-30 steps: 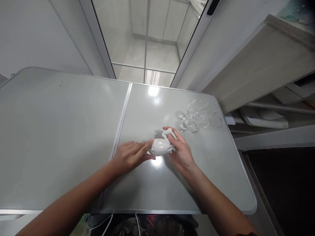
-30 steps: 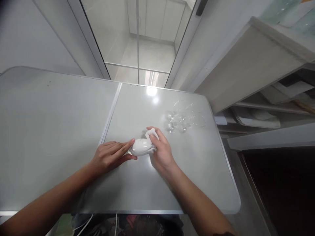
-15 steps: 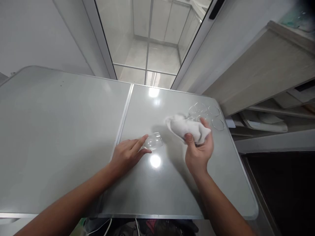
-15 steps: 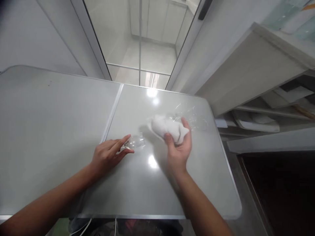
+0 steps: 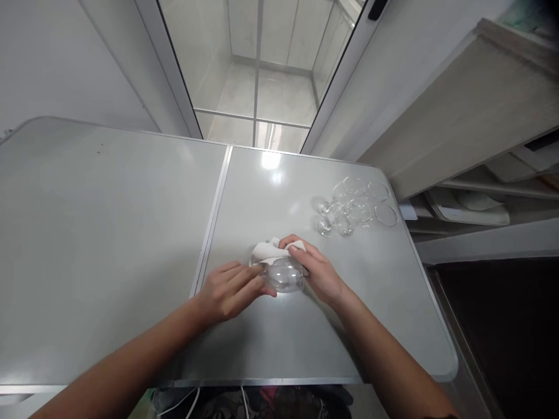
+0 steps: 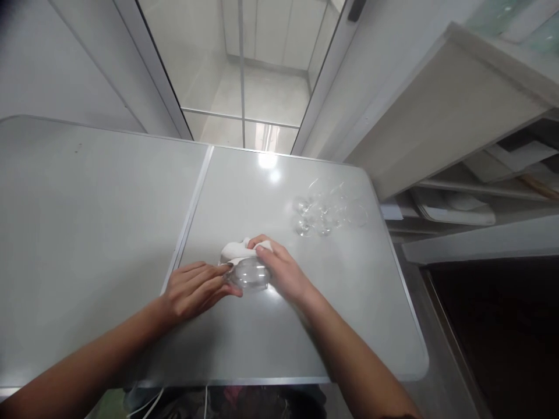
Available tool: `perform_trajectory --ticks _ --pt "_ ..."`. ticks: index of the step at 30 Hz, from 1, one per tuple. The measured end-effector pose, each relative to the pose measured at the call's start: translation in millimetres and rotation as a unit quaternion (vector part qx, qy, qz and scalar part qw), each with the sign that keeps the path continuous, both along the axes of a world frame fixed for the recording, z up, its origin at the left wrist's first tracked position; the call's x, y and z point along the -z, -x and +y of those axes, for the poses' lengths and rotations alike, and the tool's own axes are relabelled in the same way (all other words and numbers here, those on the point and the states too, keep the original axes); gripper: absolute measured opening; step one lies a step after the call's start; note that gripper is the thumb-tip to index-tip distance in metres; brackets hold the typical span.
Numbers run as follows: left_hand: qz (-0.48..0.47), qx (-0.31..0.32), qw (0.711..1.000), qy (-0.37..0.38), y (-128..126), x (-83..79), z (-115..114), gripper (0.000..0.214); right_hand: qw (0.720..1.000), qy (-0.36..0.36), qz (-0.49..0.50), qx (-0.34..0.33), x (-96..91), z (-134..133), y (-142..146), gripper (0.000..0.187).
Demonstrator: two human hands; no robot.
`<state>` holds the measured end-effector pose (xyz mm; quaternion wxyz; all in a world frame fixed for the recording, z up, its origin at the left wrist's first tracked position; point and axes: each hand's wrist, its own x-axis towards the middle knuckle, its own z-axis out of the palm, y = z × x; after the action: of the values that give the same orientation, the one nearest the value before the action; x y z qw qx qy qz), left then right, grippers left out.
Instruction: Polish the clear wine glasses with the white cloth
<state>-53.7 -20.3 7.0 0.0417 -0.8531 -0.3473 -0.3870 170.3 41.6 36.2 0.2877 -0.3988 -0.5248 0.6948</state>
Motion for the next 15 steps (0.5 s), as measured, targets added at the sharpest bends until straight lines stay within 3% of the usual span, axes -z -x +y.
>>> perform_trajectory --ticks 3,5,7,9,12,14,15 --pt "-0.053 -0.074 0.995 0.046 0.5 -0.8 2.3 0.012 0.982 0.133 0.106 0.086 9.5 -1.6 5.9 0.028" --pt "-0.069 -0.144 0.984 0.074 -0.3 0.1 3.7 0.016 0.979 0.123 0.102 0.128 16.7 -7.1 9.4 0.029" --pt "-0.089 -0.213 0.967 0.111 -1.7 1.7 5.0 0.025 0.984 0.014 0.046 0.173 23.8 -14.1 11.2 0.027" --pt "-0.113 -0.253 0.948 0.16 -2.9 3.5 6.2 0.032 0.972 -0.164 -0.023 0.169 29.9 -19.6 11.7 0.023" --pt "-0.102 -0.241 0.944 0.202 -3.6 5.9 6.7 0.03 0.904 -0.419 -0.089 0.0 34.8 -20.1 12.1 0.032" --pt "-0.068 -0.21 0.958 0.184 -4.4 7.0 5.0 0.026 0.843 -0.514 -0.13 -0.093 34.0 -16.4 12.2 0.041" --pt "-0.05 -0.189 0.966 0.168 -5.1 7.2 3.6 0.024 0.824 -0.536 -0.153 -0.107 32.3 -14.1 11.8 0.043"
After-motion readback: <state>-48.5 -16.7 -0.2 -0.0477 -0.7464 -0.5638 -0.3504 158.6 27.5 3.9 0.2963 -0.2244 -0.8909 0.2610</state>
